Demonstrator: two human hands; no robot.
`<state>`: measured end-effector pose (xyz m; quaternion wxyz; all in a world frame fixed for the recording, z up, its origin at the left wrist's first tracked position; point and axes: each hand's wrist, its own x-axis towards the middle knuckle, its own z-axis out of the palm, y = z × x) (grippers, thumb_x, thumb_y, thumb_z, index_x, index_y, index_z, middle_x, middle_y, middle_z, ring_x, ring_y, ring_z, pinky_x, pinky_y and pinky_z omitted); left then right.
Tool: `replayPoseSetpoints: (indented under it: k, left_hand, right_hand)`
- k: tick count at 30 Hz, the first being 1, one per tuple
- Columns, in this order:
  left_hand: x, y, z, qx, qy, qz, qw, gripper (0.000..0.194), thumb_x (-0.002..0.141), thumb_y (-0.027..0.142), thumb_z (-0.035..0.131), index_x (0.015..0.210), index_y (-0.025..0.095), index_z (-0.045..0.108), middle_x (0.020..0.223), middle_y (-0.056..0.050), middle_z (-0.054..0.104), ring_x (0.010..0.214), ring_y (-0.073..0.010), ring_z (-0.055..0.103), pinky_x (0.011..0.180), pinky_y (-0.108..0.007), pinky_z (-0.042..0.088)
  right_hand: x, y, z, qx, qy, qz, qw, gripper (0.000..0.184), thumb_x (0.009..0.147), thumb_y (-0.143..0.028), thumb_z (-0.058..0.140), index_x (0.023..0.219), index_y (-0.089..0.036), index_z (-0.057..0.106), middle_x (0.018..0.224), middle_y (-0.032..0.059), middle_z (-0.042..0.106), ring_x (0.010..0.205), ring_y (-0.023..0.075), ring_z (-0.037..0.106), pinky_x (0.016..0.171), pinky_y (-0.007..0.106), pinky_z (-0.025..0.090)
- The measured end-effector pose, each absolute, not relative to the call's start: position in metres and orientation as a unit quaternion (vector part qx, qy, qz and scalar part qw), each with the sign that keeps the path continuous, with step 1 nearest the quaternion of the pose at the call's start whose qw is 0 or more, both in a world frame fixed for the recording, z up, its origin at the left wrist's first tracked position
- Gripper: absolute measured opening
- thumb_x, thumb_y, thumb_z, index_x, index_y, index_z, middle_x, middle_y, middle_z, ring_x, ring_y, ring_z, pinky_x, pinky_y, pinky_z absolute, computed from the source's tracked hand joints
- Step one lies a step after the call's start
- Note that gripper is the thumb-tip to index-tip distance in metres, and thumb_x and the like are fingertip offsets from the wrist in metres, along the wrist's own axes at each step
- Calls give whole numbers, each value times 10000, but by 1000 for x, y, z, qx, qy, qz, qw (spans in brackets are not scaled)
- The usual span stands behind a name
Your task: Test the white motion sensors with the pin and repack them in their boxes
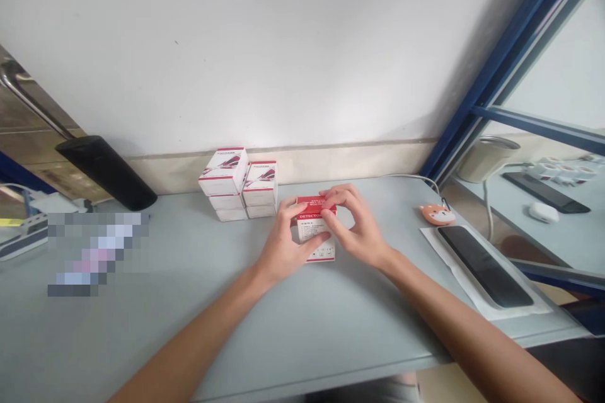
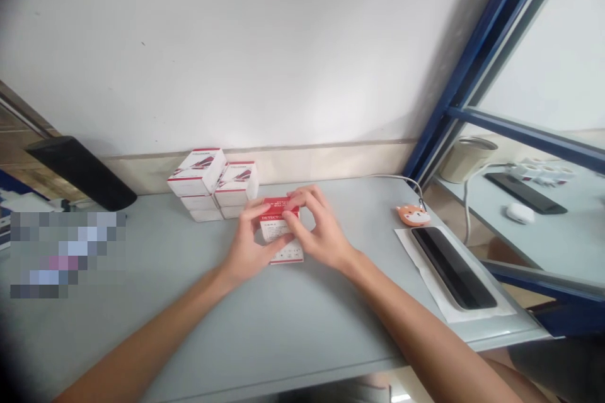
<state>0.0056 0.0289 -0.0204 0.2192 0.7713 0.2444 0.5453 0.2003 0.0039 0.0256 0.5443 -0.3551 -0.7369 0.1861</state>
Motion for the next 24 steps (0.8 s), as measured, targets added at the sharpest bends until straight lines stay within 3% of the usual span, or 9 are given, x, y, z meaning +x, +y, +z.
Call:
replayPoseSetpoints:
  k: [5,8,12,18,24]
  left_hand:
    - [0,26,-7,771,236,500,315,310,1043,223,581,1296,295,417,1405,-107,493,1290,-221,604,1031,-422,546]
    - [-2,25,1,764,238,491,344,174,1090,262,478,1251,282,419,1373,-103,508,1250,-209,618,1015,-408,541]
    - [-3,25,0,759,244,491,353,140,1111,310,415,1247,277,422,1372,-102,500,1235,-206,607,1007,-401,527]
    - [-3,27,-10,755,268,518,299,256,1133,384,302,1318,279,445,1399,-99,509,1275,-201,566,1070,-403,478]
    - [-1,25,-8,757,272,524,282,256,1129,377,326,1331,289,456,1407,-97,540,1237,-201,606,1030,-391,508]
  right_hand:
    - [200,3,25,-357,-743,179,537,25,1042,-283,576,1027,-268,590,1112,72,582,1220,262,636,1039,478,542]
    - [199,1,23,-368,-741,174,534,55,1049,-271,561,1098,-276,585,1142,77,576,1241,267,624,1050,496,537]
    - [196,-2,20,-377,-741,157,533,129,1054,-251,544,1173,-281,581,1205,92,559,1262,266,606,1056,511,537]
    - [195,-5,21,-399,-726,168,534,141,1045,-268,562,1167,-274,631,1240,98,558,1155,231,627,965,449,587]
    - [194,-6,22,-405,-724,167,533,133,1033,-270,576,1156,-276,625,1213,94,566,1110,229,640,926,435,594]
